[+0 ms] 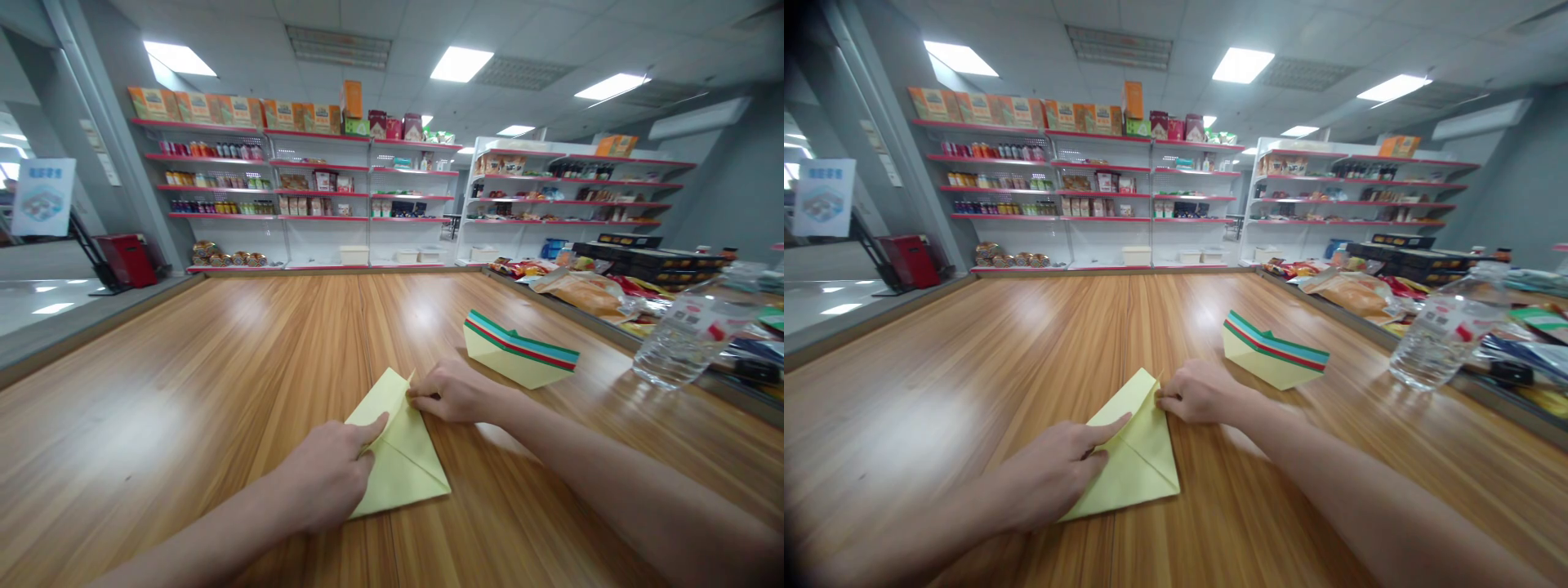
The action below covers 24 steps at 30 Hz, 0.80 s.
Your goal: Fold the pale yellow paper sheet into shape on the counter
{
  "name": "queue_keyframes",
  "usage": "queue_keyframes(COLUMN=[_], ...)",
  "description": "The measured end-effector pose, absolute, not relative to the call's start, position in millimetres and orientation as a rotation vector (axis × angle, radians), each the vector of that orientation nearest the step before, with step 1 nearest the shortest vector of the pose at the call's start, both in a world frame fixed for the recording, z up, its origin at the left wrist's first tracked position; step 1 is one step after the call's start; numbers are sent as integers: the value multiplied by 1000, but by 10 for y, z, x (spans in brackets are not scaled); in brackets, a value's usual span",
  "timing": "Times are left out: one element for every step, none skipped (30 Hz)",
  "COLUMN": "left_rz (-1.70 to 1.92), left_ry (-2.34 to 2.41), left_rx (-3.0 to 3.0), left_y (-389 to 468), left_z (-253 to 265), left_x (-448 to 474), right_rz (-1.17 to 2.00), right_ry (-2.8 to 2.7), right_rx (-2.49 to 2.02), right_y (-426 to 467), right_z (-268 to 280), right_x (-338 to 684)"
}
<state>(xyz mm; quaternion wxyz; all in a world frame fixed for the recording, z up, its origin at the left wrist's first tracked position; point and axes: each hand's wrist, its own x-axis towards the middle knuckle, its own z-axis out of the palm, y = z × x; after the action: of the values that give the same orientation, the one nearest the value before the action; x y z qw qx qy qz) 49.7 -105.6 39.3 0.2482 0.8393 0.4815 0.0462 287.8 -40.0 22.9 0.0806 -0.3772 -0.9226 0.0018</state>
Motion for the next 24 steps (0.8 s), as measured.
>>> queue_keyframes(left_rz=[126,126,127,128,131,135,138,139,138,135,132,127,123,121,120,124,129,137,145,146,140,128,115,105], left_ry=[1308,1305,1304,1303,1304,1305,1308,1311,1317,1323,1329,1332,1329,1322,1311,1298,1289,1286,1288,1294,1303,1310,1315,1319], left_rx=[2287,2286,2284,2283,2283,2283,2282,2279,2276,2273,2271,2269,2268,2267,2265,2264,2265,2269,2274,2279,2283,2288,2297,2311], left_y=[-1056,-1057,-1058,-1060,-1061,-1063,-1064,-1066,-1066,-1066,-1066,-1064,-1062,-1059,-1056,-1053,-1051,-1049,-1049,-1051,-1055,-1060,-1068,-1077], left_z=[393,393,394,395,395,395,396,396,398,400,403,406,410,414,417,418,419,418,415,413,410,407,406,404], left_x=[499,502,504,507,509,511,513,516,518,521,524,528,531,534,536,539,540,542,544,546,549,553,558,564], right_rz=[-32,-80,-126,-159,-188,-222,-260,-291,-309,-311,-303,-285,-261,-236,-207,-174,-126,-71,-21,16,29,14,-31,-97], right_ry=[-2765,-2773,-2778,-2777,-2775,-2771,-2764,-2759,-2765,-2780,-2796,-2813,-2826,-2831,-2831,-2825,-2827,-2828,-2827,-2821,-2805,-2775,-2724,-2658], right_rx=[-1150,-1173,-1194,-1216,-1237,-1259,-1278,-1290,-1283,-1258,-1223,-1187,-1159,-1152,-1163,-1187,-1200,-1205,-1209,-1213,-1225,-1250,-1286,-1321], right_y=[-401,-401,-402,-405,-410,-418,-429,-442,-458,-474,-490,-504,-513,-517,-516,-509,-499,-487,-474,-463,-455,-452,-453,-461], right_z=[231,233,234,234,234,232,229,225,221,219,220,227,239,256,276,297,314,326,331,330,324,318,315,318], right_x=[2878,2877,2874,2870,2864,2856,2846,2834,2820,2807,2795,2786,2782,2783,2790,2803,2820,2839,2857,2872,2882,2884,2877,2861])
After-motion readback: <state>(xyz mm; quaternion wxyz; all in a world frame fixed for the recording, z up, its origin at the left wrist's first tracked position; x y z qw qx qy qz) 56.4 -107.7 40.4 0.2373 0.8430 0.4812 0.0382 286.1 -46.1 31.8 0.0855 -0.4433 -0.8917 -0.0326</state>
